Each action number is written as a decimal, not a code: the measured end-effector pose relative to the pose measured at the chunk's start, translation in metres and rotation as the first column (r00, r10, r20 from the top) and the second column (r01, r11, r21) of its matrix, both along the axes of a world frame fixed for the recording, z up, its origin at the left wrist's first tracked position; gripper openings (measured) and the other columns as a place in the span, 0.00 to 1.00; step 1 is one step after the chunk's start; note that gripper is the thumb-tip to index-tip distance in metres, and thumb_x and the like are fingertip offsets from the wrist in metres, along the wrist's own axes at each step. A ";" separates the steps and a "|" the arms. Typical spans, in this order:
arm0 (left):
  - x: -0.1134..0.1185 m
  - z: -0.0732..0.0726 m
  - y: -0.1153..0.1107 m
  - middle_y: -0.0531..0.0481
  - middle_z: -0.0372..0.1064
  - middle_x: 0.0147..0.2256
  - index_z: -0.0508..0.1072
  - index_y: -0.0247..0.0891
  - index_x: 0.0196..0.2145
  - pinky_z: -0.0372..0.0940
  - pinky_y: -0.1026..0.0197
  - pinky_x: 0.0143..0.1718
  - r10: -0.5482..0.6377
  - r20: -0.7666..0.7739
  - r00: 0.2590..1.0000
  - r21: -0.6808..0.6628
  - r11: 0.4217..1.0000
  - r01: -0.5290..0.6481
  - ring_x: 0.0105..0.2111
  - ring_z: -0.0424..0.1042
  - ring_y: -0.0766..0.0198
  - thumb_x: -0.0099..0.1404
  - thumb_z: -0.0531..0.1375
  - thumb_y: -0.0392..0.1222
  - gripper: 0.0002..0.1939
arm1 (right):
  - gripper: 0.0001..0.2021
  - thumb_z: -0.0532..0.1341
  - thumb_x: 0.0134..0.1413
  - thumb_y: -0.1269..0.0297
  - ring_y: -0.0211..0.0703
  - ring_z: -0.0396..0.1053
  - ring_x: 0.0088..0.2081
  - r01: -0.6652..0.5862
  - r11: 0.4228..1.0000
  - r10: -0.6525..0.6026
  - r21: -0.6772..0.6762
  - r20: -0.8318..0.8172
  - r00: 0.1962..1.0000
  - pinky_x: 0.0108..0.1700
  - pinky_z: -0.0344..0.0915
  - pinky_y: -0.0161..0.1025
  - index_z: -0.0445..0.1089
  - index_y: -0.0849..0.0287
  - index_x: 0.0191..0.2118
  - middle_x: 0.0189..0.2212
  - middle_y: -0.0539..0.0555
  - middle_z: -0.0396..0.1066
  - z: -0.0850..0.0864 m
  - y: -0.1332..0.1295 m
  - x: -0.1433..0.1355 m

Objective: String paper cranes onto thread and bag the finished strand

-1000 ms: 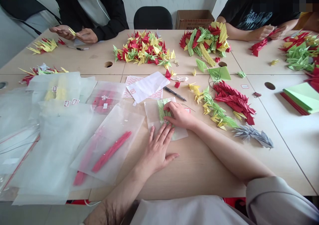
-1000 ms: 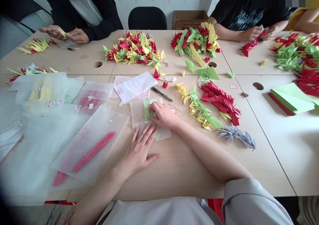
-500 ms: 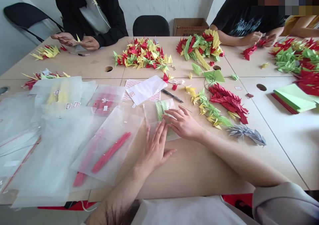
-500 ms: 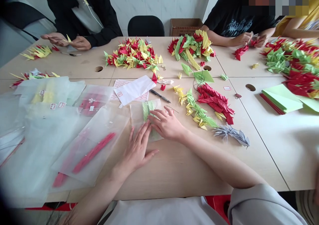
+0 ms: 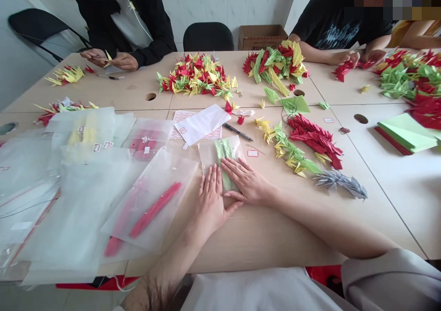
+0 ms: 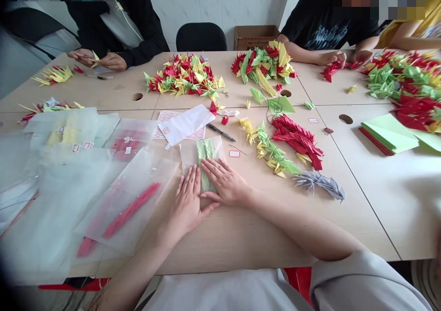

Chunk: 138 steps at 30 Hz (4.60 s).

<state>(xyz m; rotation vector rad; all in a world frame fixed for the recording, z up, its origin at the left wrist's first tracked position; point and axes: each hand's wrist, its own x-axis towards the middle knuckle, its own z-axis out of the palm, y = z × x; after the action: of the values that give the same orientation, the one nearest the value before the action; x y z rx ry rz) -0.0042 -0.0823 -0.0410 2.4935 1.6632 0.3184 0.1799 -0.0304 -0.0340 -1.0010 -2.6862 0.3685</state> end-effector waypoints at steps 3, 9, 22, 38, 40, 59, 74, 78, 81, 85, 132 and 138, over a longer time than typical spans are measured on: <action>-0.001 0.004 0.000 0.28 0.41 0.68 0.41 0.23 0.69 0.41 0.36 0.67 0.001 -0.007 1.000 -0.026 1.000 -0.001 0.69 0.44 0.41 0.63 0.48 0.71 0.54 | 0.42 0.48 0.65 0.41 0.52 0.37 0.72 -0.005 0.999 0.005 -0.045 0.003 1.000 0.71 0.36 0.56 0.34 0.65 0.72 0.71 0.63 0.39 0.005 -0.002 0.003; 0.001 0.039 -0.023 0.25 0.48 0.66 0.42 0.25 0.69 0.54 0.37 0.62 -0.189 0.150 0.971 -0.097 0.974 0.204 0.65 0.54 0.39 0.63 0.51 0.70 0.53 | 0.40 0.47 0.68 0.46 0.51 0.41 0.71 0.014 0.998 -0.016 -0.065 -0.033 0.999 0.70 0.36 0.61 0.26 0.63 0.72 0.71 0.64 0.39 0.041 -0.005 0.024; -0.022 0.037 0.021 0.37 0.63 0.60 0.62 0.35 0.60 0.63 0.46 0.59 0.063 0.291 0.955 0.091 0.992 -0.093 0.61 0.63 0.50 0.71 0.49 0.38 0.21 | 0.37 0.50 0.66 0.47 0.58 0.46 0.69 0.113 0.992 -0.115 0.059 0.017 0.993 0.69 0.48 0.57 0.48 0.73 0.69 0.68 0.69 0.48 0.004 -0.004 -0.016; -0.032 0.020 0.034 0.37 0.61 0.62 0.61 0.34 0.60 0.59 0.44 0.62 0.106 0.294 0.950 0.057 0.990 -0.128 0.63 0.60 0.51 0.72 0.47 0.39 0.21 | 0.41 0.47 0.63 0.37 0.54 0.41 0.71 0.028 0.999 -0.028 0.037 0.019 0.999 0.70 0.39 0.57 0.43 0.62 0.71 0.70 0.62 0.44 0.004 -0.005 -0.012; -0.032 0.021 0.033 0.37 0.60 0.62 0.61 0.35 0.60 0.59 0.44 0.62 0.096 0.299 0.949 0.064 0.991 -0.120 0.63 0.59 0.51 0.72 0.47 0.39 0.21 | 0.39 0.48 0.63 0.38 0.54 0.41 0.71 -0.012 0.999 0.011 0.040 0.023 1.000 0.70 0.36 0.59 0.44 0.58 0.71 0.70 0.61 0.43 0.009 -0.004 -0.009; -0.002 0.030 0.060 0.39 0.65 0.57 0.67 0.36 0.55 0.59 0.47 0.62 -0.003 0.438 0.899 -0.064 0.997 0.035 0.60 0.63 0.53 0.68 0.54 0.39 0.18 | 0.15 0.52 0.65 0.63 0.50 0.70 0.46 0.484 0.840 -0.512 -0.246 -0.061 0.857 0.46 0.68 0.46 0.68 0.59 0.53 0.43 0.59 0.73 0.026 0.009 0.070; -0.011 0.018 0.065 0.40 0.76 0.46 0.74 0.36 0.49 0.70 0.54 0.45 0.480 0.719 0.503 -0.576 0.816 0.045 0.44 0.76 0.53 0.55 0.69 0.53 0.28 | 0.07 0.56 0.63 0.60 0.39 0.68 0.30 0.177 0.834 -0.339 -0.523 -0.232 0.912 0.35 0.63 0.36 0.65 0.57 0.38 0.29 0.49 0.72 0.062 0.022 0.063; -0.009 0.029 0.063 0.42 0.79 0.40 0.79 0.34 0.40 0.70 0.56 0.44 0.617 0.720 0.317 -0.691 0.681 0.243 0.42 0.77 0.52 0.53 0.70 0.54 0.22 | 0.12 0.63 0.55 0.55 0.40 0.70 0.31 0.232 0.747 -0.431 -0.622 -0.189 0.882 0.35 0.63 0.36 0.71 0.56 0.41 0.31 0.50 0.75 0.070 0.035 0.061; -0.007 0.032 0.062 0.43 0.80 0.38 0.80 0.34 0.37 0.70 0.57 0.42 0.636 0.735 0.235 -0.678 0.694 0.241 0.39 0.77 0.54 0.51 0.71 0.52 0.21 | 0.13 0.68 0.48 0.54 0.39 0.68 0.29 0.236 0.678 -0.417 -0.696 -0.100 0.903 0.31 0.61 0.35 0.76 0.57 0.36 0.28 0.49 0.75 0.068 0.045 0.062; -0.006 0.031 0.062 0.45 0.80 0.36 0.80 0.33 0.35 0.69 0.59 0.40 0.651 0.731 0.206 -0.682 0.690 0.240 0.37 0.77 0.56 0.50 0.72 0.49 0.18 | 0.11 0.66 0.49 0.55 0.36 0.64 0.26 0.200 0.678 -0.398 -0.707 -0.125 0.909 0.28 0.57 0.34 0.77 0.59 0.30 0.24 0.47 0.72 0.064 0.050 0.062; 0.011 0.010 0.037 0.38 0.40 0.70 0.43 0.30 0.70 0.41 0.39 0.67 -0.269 -0.023 0.963 0.056 0.961 0.270 0.70 0.41 0.51 0.73 0.46 0.54 0.36 | 0.27 0.61 0.60 0.53 0.55 0.65 0.59 0.093 0.991 -0.110 -0.096 -0.194 0.975 0.63 0.58 0.58 0.61 0.56 0.62 0.58 0.62 0.67 0.007 0.011 0.075; 0.007 0.007 0.038 0.39 0.42 0.69 0.43 0.30 0.70 0.42 0.41 0.68 -0.245 -0.020 0.969 0.038 0.969 0.246 0.70 0.42 0.52 0.74 0.45 0.51 0.34 | 0.24 0.61 0.61 0.55 0.54 0.67 0.57 0.095 0.989 -0.123 -0.113 -0.278 0.953 0.61 0.63 0.54 0.65 0.55 0.60 0.55 0.61 0.70 0.004 0.012 0.073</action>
<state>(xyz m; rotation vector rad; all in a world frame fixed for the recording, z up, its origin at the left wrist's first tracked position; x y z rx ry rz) 0.0029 -0.0441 -0.0341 2.6993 1.3430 0.3079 0.2532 -0.0187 -0.0304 -1.0313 -2.3650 0.5804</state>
